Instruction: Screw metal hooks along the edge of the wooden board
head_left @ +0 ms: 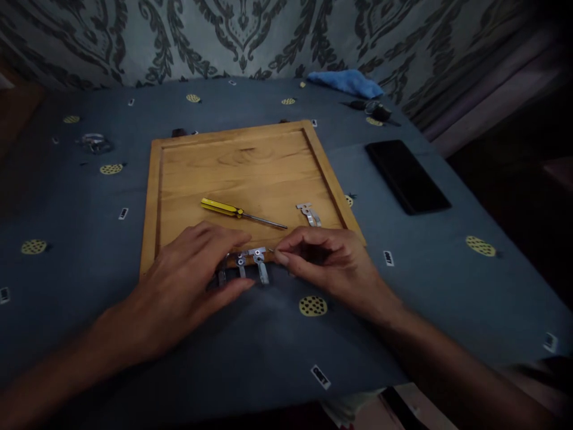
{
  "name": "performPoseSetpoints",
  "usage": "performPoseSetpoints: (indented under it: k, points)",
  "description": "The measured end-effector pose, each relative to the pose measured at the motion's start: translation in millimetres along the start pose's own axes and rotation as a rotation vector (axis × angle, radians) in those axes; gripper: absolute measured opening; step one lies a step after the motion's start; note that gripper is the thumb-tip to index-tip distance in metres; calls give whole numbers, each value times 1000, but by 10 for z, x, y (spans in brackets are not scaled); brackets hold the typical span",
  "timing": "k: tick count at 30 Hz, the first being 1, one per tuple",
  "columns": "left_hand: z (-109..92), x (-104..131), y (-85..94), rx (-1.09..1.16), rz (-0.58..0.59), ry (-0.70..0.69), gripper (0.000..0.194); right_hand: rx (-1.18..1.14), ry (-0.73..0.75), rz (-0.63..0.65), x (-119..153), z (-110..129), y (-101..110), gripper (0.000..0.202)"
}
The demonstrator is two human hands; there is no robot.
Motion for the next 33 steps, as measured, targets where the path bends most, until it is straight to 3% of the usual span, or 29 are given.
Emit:
performPoseSetpoints:
  k: [8, 14, 33]
  points:
    - [-151, -19, -146, -134, 10, -161, 63, 74, -48, 160, -32, -54, -92, 9]
    - [-122, -15, -197, -100, 37, -125, 61, 177, -100, 303, -62, -97, -157, 11]
    - [-141, 0, -217, -54, 20, -144, 62, 185, -226, 400, -177, -110, -230, 11]
Point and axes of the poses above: each hand's wrist, its own x-axis away from the middle knuckle, its own y-axis out of the back of the hand, z = x × y, the point moved 7 cm from there along -x, towards the middle knuckle, and after that the axes turned 10 degrees about -z, right-handed, at the moved point
